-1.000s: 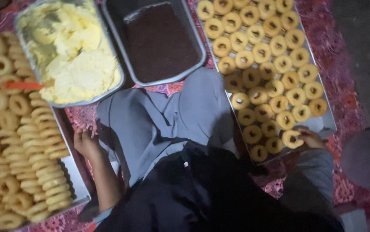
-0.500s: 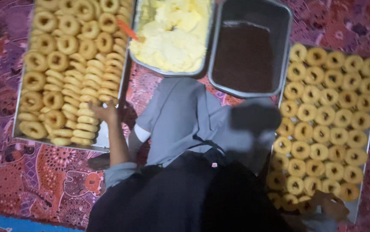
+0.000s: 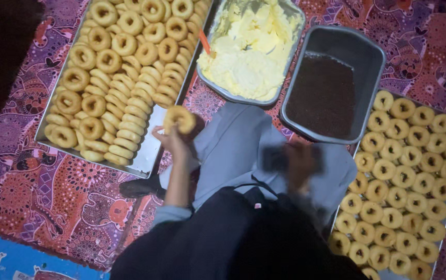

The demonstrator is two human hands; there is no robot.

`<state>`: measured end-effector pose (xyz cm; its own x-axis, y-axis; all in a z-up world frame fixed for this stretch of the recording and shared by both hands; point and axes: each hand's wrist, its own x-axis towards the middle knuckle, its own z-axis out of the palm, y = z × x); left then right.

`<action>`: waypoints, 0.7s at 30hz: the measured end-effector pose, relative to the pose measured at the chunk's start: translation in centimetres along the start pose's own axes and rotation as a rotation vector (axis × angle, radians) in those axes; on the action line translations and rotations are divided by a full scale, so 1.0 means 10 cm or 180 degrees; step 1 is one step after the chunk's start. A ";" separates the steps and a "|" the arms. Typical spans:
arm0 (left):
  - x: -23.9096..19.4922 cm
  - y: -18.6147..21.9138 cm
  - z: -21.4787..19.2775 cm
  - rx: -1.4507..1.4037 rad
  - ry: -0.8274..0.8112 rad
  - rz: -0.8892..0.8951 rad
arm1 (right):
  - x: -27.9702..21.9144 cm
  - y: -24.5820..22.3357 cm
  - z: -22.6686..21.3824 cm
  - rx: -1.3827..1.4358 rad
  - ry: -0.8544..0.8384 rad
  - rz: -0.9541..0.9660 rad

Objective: The person sits on the floor and repeatedly picks up plain donuts, fills their centers with a yellow cream using a small spatula, and places them into a tray. The process is repeated continuously across multiple donuts.

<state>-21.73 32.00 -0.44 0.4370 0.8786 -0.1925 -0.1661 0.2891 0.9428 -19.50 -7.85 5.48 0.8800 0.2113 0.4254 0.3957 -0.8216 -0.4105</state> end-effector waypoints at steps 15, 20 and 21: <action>-0.98 0.68 0.67 -0.0543 -0.1508 -0.1168 | 0.47 -0.80 0.90 0.2473 -0.0936 0.0457; -0.76 0.38 0.69 0.0871 -0.1994 -0.0843 | 0.85 -1.14 0.77 0.2865 -0.1426 0.1047; -0.75 0.31 0.68 0.0577 -0.1977 -0.0944 | 0.89 -1.23 0.75 0.2201 -0.1436 0.0684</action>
<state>-19.47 23.73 5.75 0.8730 0.3780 -0.3082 0.1641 0.3674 0.9155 -14.53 8.13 8.30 0.9167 0.3991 -0.0200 0.1504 -0.3909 -0.9080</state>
